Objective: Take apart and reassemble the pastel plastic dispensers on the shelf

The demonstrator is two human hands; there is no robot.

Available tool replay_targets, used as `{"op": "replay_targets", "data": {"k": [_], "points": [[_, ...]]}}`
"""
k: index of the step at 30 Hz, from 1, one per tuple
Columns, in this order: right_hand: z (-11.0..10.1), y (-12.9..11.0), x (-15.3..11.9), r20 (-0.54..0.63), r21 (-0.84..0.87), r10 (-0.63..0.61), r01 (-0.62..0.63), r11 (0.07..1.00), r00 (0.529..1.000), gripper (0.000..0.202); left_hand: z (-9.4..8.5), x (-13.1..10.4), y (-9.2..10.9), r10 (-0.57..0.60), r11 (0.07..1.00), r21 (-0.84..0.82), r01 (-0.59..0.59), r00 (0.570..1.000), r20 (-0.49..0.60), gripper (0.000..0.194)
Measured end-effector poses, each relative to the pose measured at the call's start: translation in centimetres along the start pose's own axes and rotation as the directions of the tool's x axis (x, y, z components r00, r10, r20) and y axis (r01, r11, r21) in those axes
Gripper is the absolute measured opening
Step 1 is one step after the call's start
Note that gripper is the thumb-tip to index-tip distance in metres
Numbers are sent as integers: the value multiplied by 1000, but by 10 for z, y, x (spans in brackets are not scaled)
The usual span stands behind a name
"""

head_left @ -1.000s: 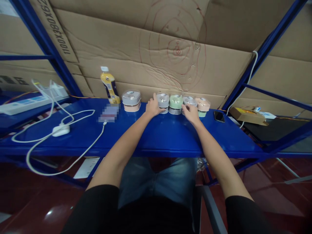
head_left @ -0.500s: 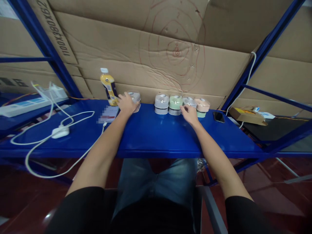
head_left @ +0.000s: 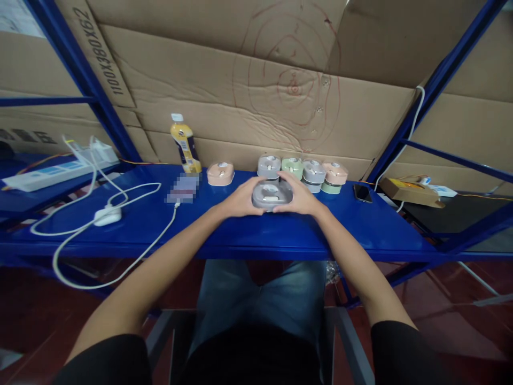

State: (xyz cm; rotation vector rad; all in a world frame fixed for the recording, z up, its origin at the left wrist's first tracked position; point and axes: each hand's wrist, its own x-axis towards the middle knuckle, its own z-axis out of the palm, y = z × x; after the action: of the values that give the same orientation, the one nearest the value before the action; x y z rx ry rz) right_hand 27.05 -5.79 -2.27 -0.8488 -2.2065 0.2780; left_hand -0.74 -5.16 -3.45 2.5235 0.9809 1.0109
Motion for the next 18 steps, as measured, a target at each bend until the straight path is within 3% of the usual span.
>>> {"op": "replay_targets", "data": {"k": [3, 5, 8, 11, 13, 16, 18], "points": [[8, -3, 0, 164, -6, 27, -27, 1000, 986, 125, 20, -2, 3, 6, 995, -102, -1, 999, 53, 109], [10, -3, 0, 208, -7, 50, -50, 999, 977, 121, 26, -3, 2, -7, 986, -163, 19, 997, 75, 111], [5, -1, 1, 201, -5, 85, -86, 996, 976, 112, 28, -5, -2, -38, 977, -207, 60, 994, 105, 119], [-11, 7, -1, 128, 6, 171, -173, 985, 977, 96, 26, -8, -2, -58, 987, -141, 75, 991, 124, 122], [-25, 16, -4, 59, 1, 250, -250, 968, 967, 87, 25, -11, 1, -38, 995, -82, 50, 988, 150, 108], [-41, 29, -8, -40, -14, 337, -337, 941, 941, 74, 24, -15, 8, 2, 1000, -19, 2, 978, 207, 68], [-47, 35, -9, -82, -19, 372, -374, 927, 925, 69, 25, -16, 11, 6, 1000, -4, -5, 977, 212, 52]]}}
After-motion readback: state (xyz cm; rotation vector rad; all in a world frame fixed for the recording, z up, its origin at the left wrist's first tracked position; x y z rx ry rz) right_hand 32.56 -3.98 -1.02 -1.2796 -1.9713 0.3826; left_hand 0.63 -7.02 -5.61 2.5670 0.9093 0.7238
